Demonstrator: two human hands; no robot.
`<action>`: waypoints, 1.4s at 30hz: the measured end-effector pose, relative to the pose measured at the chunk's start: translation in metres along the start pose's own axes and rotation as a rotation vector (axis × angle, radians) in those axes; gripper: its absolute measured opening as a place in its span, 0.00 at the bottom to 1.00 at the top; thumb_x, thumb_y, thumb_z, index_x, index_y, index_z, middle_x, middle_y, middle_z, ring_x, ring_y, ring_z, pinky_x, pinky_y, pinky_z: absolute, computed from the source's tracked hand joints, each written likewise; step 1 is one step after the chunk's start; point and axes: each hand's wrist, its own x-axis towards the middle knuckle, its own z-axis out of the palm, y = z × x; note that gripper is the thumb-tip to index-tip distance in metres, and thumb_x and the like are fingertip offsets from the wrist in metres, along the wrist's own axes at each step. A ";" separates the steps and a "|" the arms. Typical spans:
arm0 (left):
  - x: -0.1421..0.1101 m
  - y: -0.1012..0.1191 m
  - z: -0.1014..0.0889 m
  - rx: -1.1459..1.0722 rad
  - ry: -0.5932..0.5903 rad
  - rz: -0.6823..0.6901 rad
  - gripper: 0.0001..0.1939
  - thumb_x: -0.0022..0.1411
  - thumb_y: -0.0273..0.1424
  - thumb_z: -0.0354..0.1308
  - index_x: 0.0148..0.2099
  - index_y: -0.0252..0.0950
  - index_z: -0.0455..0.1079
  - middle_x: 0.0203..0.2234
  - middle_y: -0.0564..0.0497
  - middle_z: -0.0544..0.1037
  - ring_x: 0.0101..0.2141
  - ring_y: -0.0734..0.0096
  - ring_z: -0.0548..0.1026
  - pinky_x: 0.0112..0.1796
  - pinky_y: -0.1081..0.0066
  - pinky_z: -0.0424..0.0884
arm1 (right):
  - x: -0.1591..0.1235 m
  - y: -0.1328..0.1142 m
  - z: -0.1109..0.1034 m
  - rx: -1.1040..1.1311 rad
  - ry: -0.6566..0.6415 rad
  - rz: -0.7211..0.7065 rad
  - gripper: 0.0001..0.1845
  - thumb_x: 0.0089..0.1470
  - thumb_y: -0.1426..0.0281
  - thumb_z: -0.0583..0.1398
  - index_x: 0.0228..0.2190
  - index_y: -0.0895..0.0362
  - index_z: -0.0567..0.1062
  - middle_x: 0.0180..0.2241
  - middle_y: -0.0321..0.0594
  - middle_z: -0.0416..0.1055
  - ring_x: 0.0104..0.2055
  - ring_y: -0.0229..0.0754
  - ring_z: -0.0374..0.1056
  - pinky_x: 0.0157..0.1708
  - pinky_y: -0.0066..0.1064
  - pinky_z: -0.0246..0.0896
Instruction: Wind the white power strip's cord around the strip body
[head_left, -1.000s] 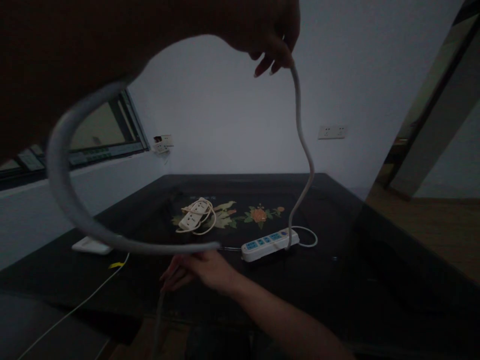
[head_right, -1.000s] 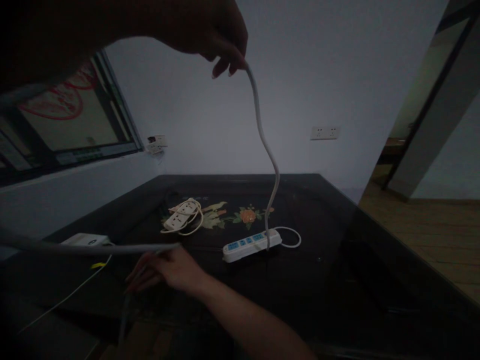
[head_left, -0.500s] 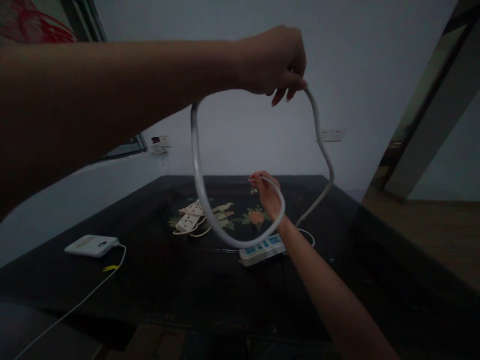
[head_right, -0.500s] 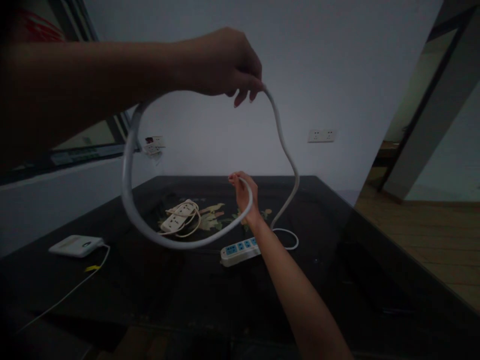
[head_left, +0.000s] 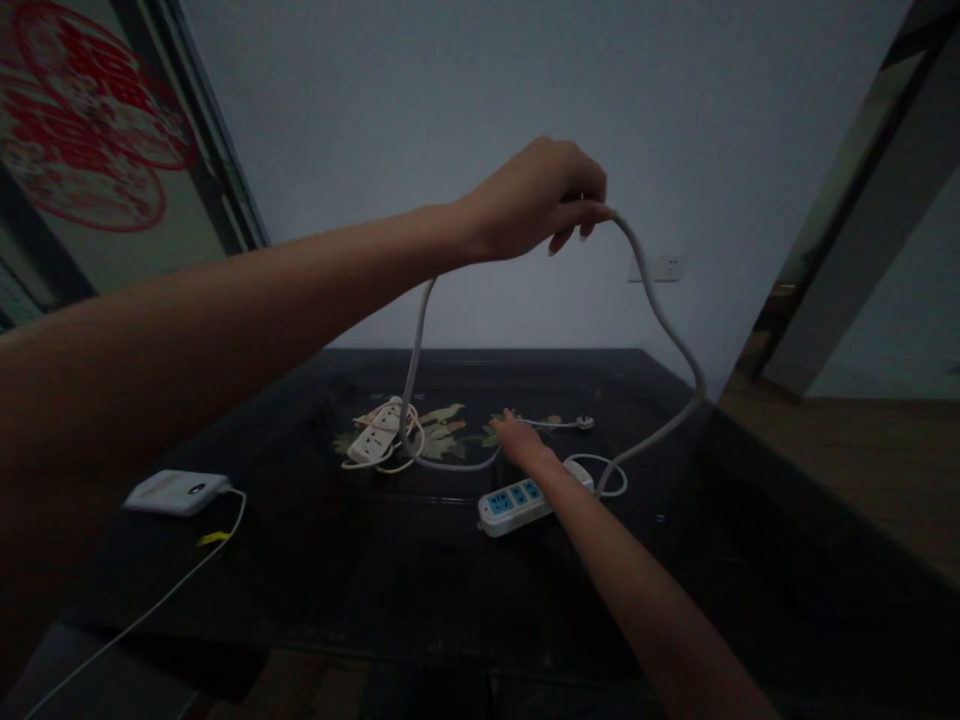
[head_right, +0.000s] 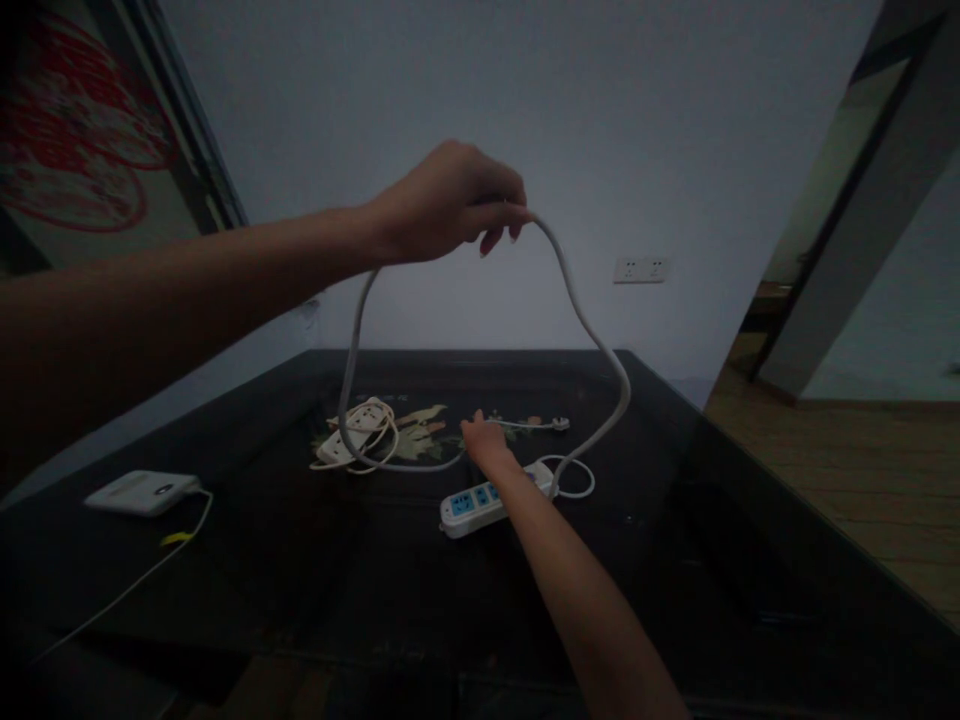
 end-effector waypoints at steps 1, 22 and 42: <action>-0.005 -0.001 0.004 -0.018 0.020 -0.003 0.15 0.66 0.34 0.52 0.31 0.33 0.74 0.16 0.54 0.72 0.20 0.77 0.68 0.29 0.75 0.62 | -0.008 -0.003 -0.002 -0.003 -0.005 -0.014 0.15 0.60 0.74 0.54 0.48 0.59 0.71 0.56 0.55 0.62 0.52 0.50 0.66 0.48 0.46 0.62; -0.086 0.027 0.059 -0.324 0.117 -0.156 0.11 0.65 0.35 0.53 0.35 0.36 0.73 0.20 0.55 0.76 0.22 0.79 0.70 0.26 0.77 0.59 | -0.020 -0.102 -0.020 0.865 -0.115 -0.352 0.07 0.50 0.68 0.63 0.29 0.60 0.78 0.32 0.41 0.78 0.35 0.41 0.73 0.36 0.29 0.63; -0.194 -0.019 0.278 -0.493 -0.178 -0.844 0.14 0.61 0.33 0.49 0.34 0.34 0.75 0.25 0.48 0.78 0.28 0.65 0.74 0.31 0.72 0.65 | -0.190 0.104 0.017 0.784 0.104 0.214 0.12 0.51 0.62 0.58 0.28 0.58 0.75 0.26 0.39 0.73 0.30 0.41 0.69 0.29 0.30 0.62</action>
